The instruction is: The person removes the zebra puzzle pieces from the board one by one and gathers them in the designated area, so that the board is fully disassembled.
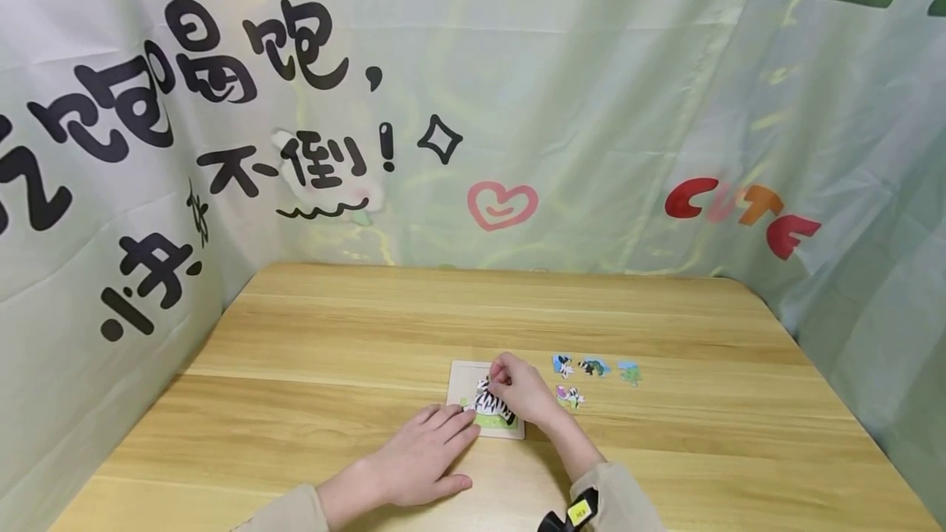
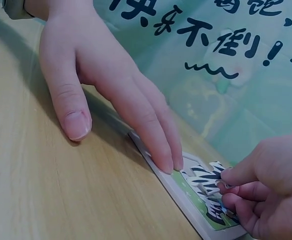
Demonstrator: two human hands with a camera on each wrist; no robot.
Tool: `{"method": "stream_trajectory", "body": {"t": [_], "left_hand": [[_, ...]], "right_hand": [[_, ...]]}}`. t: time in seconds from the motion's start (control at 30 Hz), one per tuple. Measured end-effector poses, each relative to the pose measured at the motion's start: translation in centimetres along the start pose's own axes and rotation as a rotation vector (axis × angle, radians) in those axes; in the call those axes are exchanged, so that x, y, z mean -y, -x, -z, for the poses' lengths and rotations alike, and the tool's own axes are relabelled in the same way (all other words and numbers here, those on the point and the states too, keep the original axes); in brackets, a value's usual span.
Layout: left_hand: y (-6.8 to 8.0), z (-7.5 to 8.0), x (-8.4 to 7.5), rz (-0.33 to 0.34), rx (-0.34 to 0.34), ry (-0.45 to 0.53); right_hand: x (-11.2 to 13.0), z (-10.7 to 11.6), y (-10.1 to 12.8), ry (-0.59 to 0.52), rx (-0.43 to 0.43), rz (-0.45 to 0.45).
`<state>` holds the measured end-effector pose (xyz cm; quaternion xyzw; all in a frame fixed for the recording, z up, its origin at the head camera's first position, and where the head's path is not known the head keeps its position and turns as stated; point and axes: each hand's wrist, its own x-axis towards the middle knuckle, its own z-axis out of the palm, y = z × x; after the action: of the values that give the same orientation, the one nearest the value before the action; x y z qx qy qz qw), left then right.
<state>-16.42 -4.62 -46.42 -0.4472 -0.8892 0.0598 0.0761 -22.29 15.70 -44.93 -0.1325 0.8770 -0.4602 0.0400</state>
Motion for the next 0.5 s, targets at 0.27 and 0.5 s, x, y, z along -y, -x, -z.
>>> {"method": "stream_trajectory", "body": {"t": [0.27,0.5], "left_hand": [[0.22,0.46,0.0,0.007,0.035,0.015],[0.51,0.44,-0.07,0.004,0.041,0.014]], "right_hand": [[0.28,0.11,-0.04,-0.031,-0.015,-0.047],[0.34,0.18,0.17,-0.048,-0.001,-0.049]]}}
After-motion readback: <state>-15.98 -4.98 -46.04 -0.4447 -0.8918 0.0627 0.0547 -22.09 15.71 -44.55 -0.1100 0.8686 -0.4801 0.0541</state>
